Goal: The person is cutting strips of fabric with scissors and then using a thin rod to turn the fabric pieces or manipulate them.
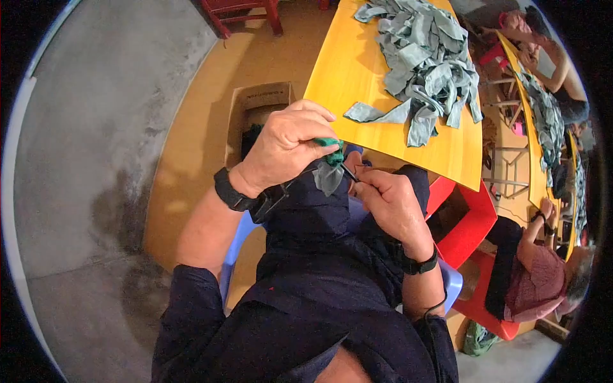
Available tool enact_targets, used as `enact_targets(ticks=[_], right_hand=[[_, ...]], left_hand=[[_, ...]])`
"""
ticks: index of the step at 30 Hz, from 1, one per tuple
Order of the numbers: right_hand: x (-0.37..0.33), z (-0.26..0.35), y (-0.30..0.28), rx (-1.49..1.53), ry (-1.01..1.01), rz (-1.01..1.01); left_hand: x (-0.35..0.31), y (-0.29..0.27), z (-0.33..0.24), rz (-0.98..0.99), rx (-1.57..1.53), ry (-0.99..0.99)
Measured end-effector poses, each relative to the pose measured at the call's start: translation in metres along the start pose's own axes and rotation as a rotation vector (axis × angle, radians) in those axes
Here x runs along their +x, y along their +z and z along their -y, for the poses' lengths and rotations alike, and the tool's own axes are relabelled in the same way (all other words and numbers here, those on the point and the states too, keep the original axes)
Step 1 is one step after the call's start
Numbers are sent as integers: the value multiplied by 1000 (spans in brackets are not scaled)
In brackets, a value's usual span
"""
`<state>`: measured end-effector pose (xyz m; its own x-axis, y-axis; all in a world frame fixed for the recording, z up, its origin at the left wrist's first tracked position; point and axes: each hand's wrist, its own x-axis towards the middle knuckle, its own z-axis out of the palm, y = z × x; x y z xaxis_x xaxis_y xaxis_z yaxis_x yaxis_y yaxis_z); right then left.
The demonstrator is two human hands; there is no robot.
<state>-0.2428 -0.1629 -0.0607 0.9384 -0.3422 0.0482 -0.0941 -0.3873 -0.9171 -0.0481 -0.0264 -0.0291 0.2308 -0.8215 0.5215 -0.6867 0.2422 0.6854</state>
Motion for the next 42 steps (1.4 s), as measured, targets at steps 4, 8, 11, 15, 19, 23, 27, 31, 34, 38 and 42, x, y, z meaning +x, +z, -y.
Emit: enact_targets(ticks=[4, 8, 11, 15, 19, 23, 27, 31, 34, 38, 42], right_hand=[[3, -3, 4, -20, 17, -25], [2, -9, -3, -16, -72, 92], [-4, -13, -27, -76, 95, 320], [-4, -61, -56, -77, 176, 253], [0, -57, -46, 590, 310, -86], [23, -35, 1, 669, 156, 12], [30, -46, 7, 734, 227, 222], [44, -48, 26, 903, 378, 5], [60, -90, 32, 936, 537, -80], [63, -119, 41, 976, 691, -98], [57, -134, 50, 740, 637, -180]], left_hand=[[0, -6, 4, -107, 9, -19], [-4, -11, 4, -386, -520, -543], [-7, -17, 5, -411, -469, -458], [-3, -12, -5, -469, -579, -435], [9, 3, -12, -556, -781, -438], [16, 13, -13, -568, -911, -480], [26, 18, -1, -520, -965, -502], [6, 50, 57, -485, -1022, -770], [-25, 91, 68, -233, -909, -1105], [-51, 120, 85, -207, -871, -1122], [-56, 126, 87, -252, -637, -1186]])
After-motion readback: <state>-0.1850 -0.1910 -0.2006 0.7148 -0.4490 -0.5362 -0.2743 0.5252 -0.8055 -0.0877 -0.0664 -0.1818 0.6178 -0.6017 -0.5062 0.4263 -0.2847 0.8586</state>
